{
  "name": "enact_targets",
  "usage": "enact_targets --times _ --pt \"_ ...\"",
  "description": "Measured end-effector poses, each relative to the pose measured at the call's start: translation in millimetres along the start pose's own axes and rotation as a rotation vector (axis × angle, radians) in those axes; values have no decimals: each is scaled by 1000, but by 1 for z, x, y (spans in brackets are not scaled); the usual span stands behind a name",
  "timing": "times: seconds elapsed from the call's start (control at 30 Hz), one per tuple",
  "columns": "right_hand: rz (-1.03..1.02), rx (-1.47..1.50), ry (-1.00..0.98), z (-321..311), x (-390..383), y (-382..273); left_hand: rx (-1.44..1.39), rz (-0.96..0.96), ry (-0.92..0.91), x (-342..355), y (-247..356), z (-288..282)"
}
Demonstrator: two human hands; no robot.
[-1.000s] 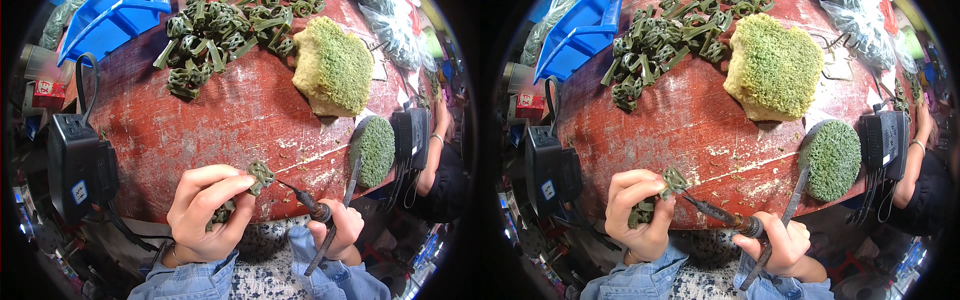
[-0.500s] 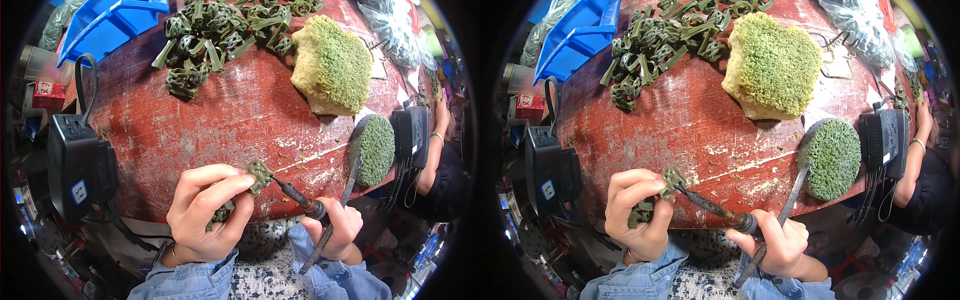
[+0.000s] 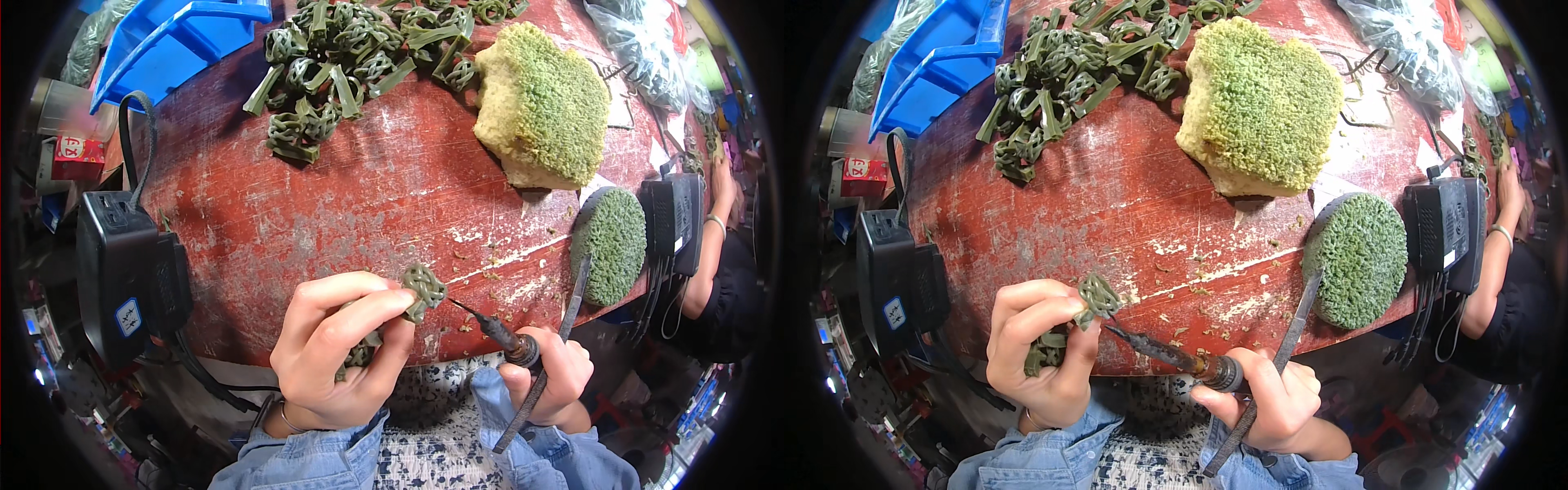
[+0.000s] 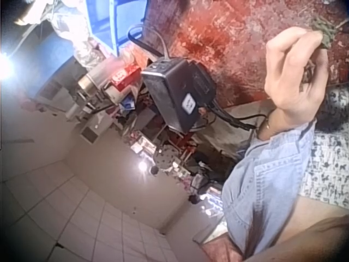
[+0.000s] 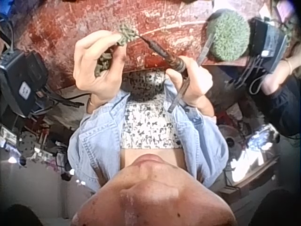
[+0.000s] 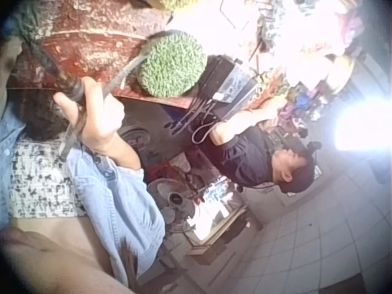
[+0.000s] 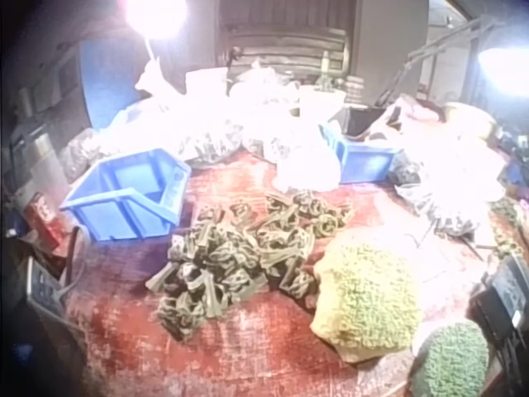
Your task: Using a soldering iron to join or modify green wax jewelry models at a workbench.
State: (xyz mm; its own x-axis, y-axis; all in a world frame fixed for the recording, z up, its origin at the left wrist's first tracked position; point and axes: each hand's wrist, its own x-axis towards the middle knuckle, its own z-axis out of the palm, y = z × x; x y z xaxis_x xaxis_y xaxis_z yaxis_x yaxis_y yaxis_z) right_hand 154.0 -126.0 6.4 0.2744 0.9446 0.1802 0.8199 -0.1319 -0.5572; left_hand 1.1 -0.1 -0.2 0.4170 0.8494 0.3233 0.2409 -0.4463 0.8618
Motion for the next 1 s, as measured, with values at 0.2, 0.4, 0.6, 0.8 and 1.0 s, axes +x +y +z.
enact_targets --times 0.2,0.4,0.6,0.8,1.0 --pt "10 -33 -13 1 -1 -1 9 -10 5 0 2 -1" --pt "5 -57 -23 1 0 -2 16 -9 19 0 3 0" --pt "2 -42 -38 0 0 -2 -6 -24 26 -1 2 -1" --pt "13 52 -17 -2 0 0 4 17 16 0 0 -2" --pt "90 72 9 -9 1 -4 1 23 18 1 1 -2"
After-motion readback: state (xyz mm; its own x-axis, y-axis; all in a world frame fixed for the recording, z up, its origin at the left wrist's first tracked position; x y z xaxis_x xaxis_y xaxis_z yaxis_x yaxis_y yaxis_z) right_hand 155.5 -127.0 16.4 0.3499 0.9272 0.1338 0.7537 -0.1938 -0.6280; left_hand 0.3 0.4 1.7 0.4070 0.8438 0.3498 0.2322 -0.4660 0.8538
